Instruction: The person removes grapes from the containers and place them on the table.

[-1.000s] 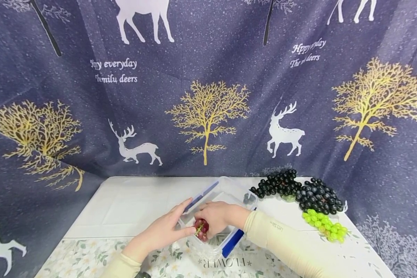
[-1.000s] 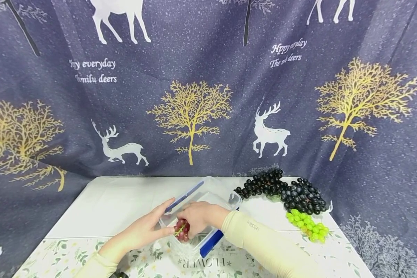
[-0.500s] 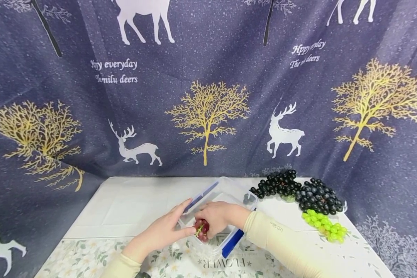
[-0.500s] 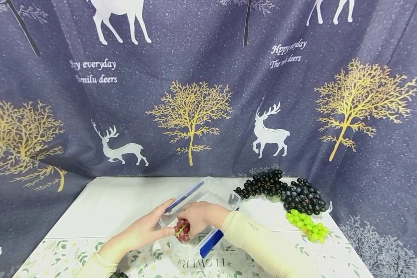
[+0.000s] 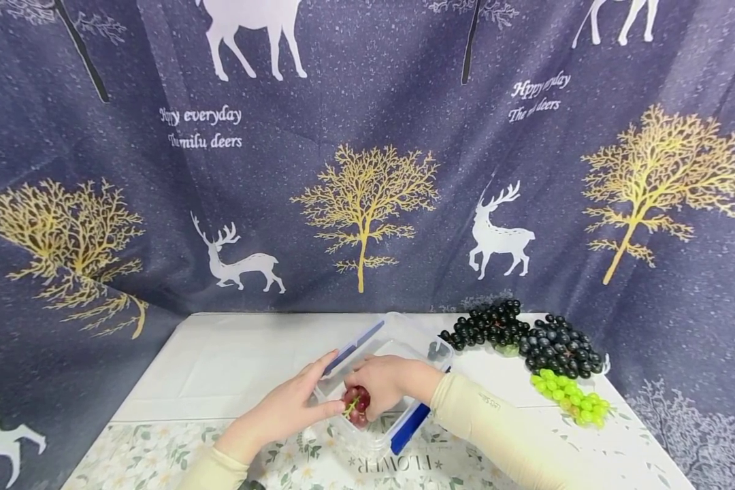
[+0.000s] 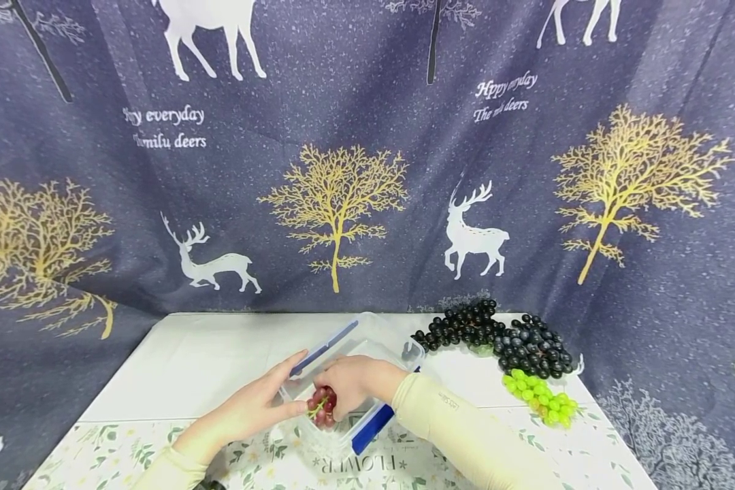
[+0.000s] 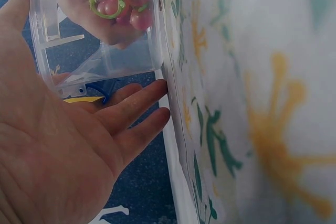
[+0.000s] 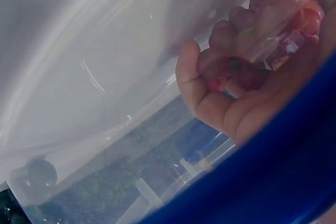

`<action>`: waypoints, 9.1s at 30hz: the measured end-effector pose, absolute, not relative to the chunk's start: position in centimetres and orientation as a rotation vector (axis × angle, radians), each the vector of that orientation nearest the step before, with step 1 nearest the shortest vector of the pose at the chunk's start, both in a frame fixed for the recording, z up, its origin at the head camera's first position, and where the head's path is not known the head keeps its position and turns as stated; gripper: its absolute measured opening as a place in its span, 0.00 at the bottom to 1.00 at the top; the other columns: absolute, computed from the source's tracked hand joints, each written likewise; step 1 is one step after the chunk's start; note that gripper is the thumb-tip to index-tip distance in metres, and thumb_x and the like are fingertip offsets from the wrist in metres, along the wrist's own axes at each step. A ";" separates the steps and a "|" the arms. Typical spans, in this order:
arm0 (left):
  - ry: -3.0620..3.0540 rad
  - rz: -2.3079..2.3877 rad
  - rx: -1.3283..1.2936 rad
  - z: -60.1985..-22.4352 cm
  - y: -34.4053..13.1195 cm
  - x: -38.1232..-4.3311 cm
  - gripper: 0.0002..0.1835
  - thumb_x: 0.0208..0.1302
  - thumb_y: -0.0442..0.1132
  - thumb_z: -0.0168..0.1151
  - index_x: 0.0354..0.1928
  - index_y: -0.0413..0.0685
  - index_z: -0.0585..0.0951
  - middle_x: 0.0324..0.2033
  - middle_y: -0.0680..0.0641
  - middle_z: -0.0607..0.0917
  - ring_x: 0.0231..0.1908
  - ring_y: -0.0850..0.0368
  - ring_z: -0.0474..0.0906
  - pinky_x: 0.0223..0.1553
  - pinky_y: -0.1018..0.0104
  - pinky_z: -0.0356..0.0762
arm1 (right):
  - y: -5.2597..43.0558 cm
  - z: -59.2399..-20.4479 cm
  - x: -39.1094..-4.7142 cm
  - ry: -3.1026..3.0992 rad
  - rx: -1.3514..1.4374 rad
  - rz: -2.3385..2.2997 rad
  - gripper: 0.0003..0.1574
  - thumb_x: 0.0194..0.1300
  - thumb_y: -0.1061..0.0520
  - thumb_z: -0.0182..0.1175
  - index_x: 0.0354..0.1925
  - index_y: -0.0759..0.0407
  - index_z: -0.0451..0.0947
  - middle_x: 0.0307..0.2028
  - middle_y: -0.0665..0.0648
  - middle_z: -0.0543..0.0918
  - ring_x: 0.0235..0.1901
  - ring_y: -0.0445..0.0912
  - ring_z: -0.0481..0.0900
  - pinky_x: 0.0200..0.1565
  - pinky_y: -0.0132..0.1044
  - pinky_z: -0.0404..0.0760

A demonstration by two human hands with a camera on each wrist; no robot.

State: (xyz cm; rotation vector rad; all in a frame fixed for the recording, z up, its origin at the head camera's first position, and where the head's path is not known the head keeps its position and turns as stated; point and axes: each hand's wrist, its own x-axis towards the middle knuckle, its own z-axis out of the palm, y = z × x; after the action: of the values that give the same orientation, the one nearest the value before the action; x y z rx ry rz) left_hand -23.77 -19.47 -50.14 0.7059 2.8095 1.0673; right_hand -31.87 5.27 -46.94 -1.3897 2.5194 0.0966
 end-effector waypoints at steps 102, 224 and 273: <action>2.798 1.069 0.685 -50.2 -19.5 -24.0 0.51 0.78 0.68 0.66 0.92 0.68 0.51 0.83 0.40 0.67 0.71 0.36 0.79 0.63 0.29 0.80 | 8.3 -44.8 -32.3 2.610 -1.431 -0.259 0.23 0.57 0.50 0.80 0.46 0.36 0.80 0.36 0.37 0.77 0.36 0.36 0.74 0.38 0.33 0.76; 2.840 1.046 0.687 -50.4 -19.5 -24.0 0.50 0.78 0.64 0.67 0.92 0.64 0.54 0.84 0.38 0.66 0.72 0.31 0.77 0.65 0.26 0.77 | 16.1 -40.9 -30.8 2.902 -1.322 -0.509 0.22 0.54 0.53 0.74 0.45 0.37 0.78 0.37 0.41 0.74 0.33 0.38 0.70 0.33 0.36 0.73; 2.810 1.044 0.694 -50.4 -19.6 -24.1 0.49 0.80 0.64 0.65 0.92 0.69 0.51 0.86 0.38 0.63 0.73 0.30 0.76 0.63 0.23 0.77 | 23.5 -41.6 -29.8 3.048 -1.052 -0.692 0.23 0.56 0.56 0.76 0.47 0.36 0.80 0.34 0.40 0.76 0.29 0.37 0.71 0.32 0.36 0.73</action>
State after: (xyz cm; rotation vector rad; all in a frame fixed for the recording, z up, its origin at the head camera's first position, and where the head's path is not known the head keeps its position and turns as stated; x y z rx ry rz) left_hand -24.07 -19.55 -50.36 0.6941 2.8104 1.0437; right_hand -29.75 23.45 -41.59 -1.0522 3.0480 -0.6917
